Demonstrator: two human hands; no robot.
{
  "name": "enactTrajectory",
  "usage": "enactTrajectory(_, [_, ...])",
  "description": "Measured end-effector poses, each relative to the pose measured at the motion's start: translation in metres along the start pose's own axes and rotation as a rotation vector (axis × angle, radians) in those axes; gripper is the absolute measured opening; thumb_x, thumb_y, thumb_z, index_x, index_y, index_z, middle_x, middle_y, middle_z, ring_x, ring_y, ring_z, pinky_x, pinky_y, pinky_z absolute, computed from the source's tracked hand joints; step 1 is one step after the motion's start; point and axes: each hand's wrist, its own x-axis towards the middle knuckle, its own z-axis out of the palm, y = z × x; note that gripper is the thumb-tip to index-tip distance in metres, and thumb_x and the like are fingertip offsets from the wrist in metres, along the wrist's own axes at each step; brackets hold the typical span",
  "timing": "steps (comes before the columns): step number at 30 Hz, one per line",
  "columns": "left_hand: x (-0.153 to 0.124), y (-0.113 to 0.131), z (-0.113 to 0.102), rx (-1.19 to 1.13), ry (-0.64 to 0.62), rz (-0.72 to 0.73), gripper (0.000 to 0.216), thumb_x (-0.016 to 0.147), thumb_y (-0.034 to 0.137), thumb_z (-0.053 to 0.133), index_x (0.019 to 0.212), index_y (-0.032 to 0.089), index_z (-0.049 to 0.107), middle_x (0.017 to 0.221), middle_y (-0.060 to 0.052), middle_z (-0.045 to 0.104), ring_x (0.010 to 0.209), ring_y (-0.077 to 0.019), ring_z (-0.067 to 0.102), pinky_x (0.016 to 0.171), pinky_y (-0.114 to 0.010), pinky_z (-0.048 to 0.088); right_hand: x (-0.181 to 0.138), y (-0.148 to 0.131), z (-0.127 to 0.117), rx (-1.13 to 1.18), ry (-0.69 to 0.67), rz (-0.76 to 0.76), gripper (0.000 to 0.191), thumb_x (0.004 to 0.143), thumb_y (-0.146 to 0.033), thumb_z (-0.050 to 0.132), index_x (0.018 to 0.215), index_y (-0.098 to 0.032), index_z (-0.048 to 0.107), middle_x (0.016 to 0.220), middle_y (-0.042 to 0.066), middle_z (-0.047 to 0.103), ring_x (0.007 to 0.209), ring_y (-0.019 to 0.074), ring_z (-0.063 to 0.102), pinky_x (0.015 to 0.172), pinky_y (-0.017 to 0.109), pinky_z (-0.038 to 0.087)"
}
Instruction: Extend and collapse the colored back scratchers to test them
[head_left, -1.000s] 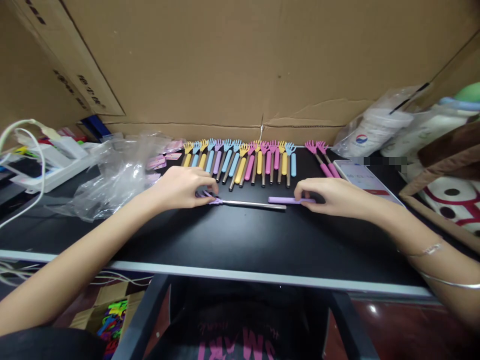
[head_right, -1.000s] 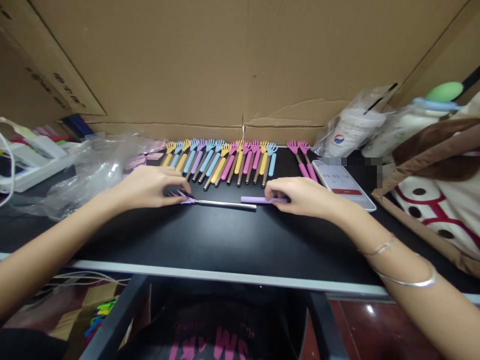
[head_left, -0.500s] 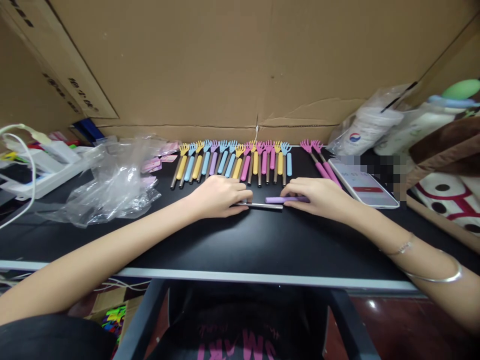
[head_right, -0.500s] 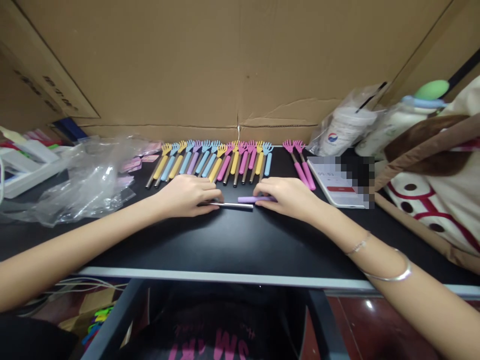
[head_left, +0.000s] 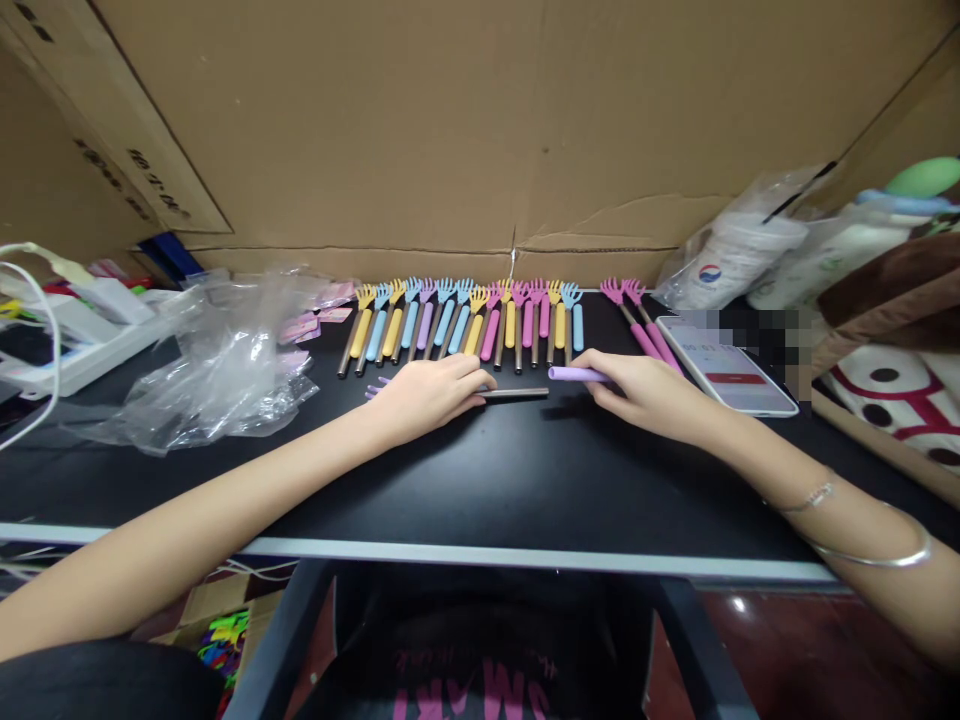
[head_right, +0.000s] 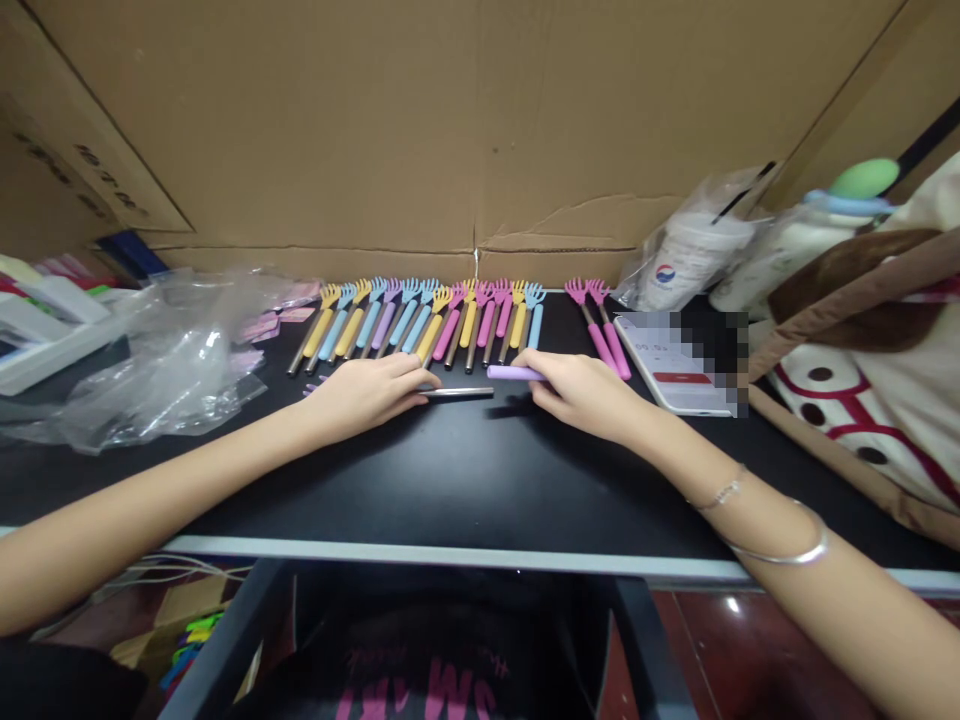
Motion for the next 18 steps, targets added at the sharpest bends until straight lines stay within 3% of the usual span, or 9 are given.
enactTrajectory(7, [-0.001,-0.001,-0.001,-0.029,0.043,-0.065,0.019,0.098,0.023,0.036,0.099,0.016,0.053,0.091,-0.004,0.066,0.074,-0.014,0.063,0.061,-0.023,0.043,-0.001,0.0,-0.002,0.137,0.005,0.04,0.008,0.083,-0.022,0.04,0.09,-0.022,0.044,0.066,-0.002,0.053,0.055,0.0129,0.049,0.056,0.024,0.033])
enactTrajectory(11, [-0.003,-0.001,-0.004,-0.039,0.07,-0.086,0.024,0.098,0.022,0.031,0.104,0.016,0.053,0.1,-0.006,0.067,0.082,-0.0147,0.064,0.06,-0.022,0.044,-0.001,0.001,-0.003,0.088,0.065,0.047,0.006,0.084,-0.023,0.04,0.09,-0.022,0.042,0.063,-0.003,0.049,0.053,0.0126,0.046,0.055,0.024,0.032])
enactTrajectory(18, [-0.003,0.002,-0.01,0.099,0.145,-0.13,0.025,0.099,0.028,0.034,0.105,0.019,0.056,0.091,-0.002,0.068,0.077,-0.013,0.064,0.049,-0.021,0.033,-0.002,-0.003,0.003,-0.007,0.01,0.032,0.014,0.09,-0.029,0.038,0.097,-0.022,0.049,0.067,-0.001,0.056,0.056,0.014,0.053,0.055,0.024,0.033])
